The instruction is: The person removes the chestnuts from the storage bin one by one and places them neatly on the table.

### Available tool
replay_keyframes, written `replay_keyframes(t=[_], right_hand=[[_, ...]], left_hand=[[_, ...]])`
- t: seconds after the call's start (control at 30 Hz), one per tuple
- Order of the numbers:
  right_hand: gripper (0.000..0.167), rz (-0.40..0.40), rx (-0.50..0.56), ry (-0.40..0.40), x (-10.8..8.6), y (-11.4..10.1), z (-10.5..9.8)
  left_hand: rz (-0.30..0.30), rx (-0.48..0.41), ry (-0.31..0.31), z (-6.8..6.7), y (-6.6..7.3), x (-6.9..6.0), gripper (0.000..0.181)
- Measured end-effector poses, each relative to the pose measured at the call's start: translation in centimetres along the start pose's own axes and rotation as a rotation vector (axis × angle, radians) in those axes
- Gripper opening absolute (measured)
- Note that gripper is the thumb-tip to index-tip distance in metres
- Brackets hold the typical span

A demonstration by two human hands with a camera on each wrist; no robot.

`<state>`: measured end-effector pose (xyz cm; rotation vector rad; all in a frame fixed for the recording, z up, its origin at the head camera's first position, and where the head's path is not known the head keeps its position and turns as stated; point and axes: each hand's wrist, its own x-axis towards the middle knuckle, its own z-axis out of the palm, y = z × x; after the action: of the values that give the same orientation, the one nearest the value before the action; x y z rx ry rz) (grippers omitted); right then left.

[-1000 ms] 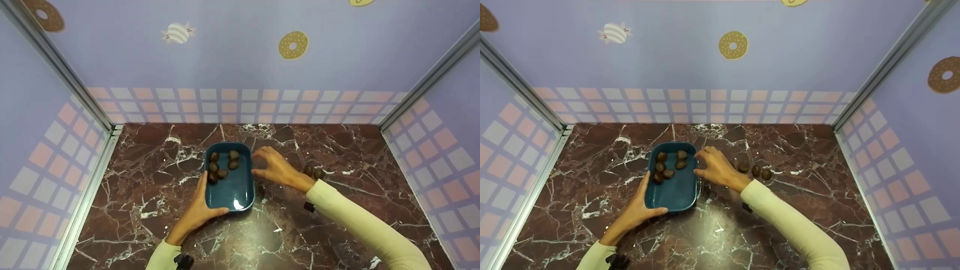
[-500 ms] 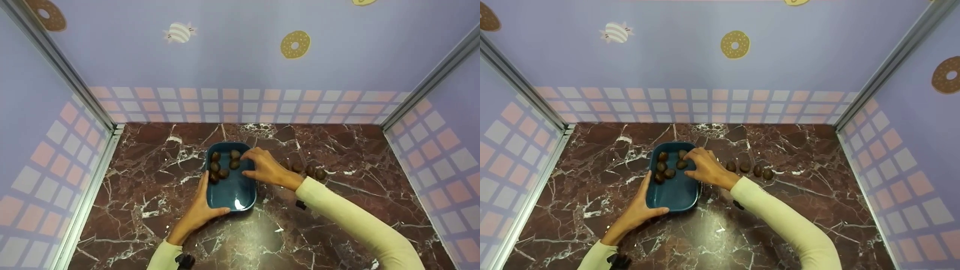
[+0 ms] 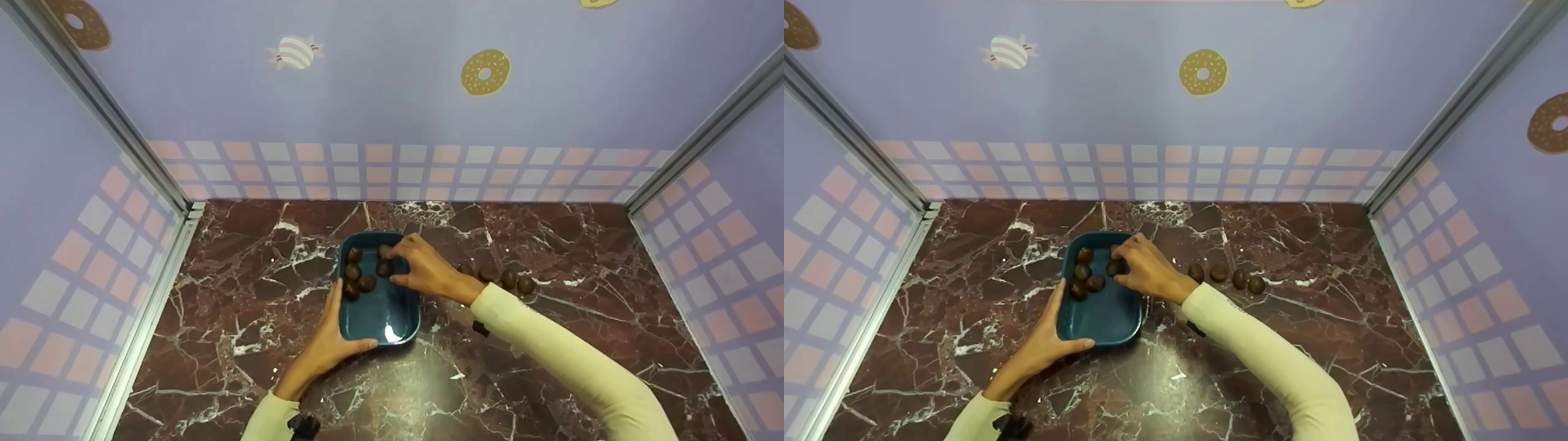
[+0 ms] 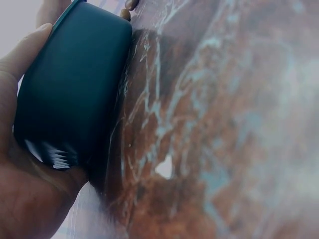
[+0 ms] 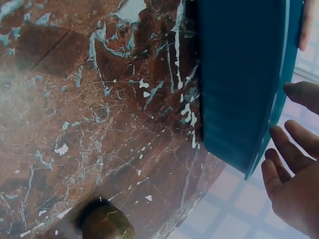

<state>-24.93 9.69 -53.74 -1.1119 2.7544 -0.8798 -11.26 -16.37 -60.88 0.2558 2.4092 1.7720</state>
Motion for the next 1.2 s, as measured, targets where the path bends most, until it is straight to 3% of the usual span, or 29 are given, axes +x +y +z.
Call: replay_keyframes(t=[0.47,0.83,1.2], right_hand=[[0.038,0.007,-0.023,-0.018,1.1,1.3,1.5],[0.037,-0.070,-0.160,-0.012,1.7,1.7,2.6],[0.034,-0.092,-0.269,-0.079,1.6,1.1,2.9]], left_hand=[[0.010,-0.015,0.006,0.1,-0.1,0.1,0.146],[0.014,0.001,0.001,0.1,-0.1,0.0,0.144],[0.019,0.008,0.013,0.1,-0.2,0.1,0.146]])
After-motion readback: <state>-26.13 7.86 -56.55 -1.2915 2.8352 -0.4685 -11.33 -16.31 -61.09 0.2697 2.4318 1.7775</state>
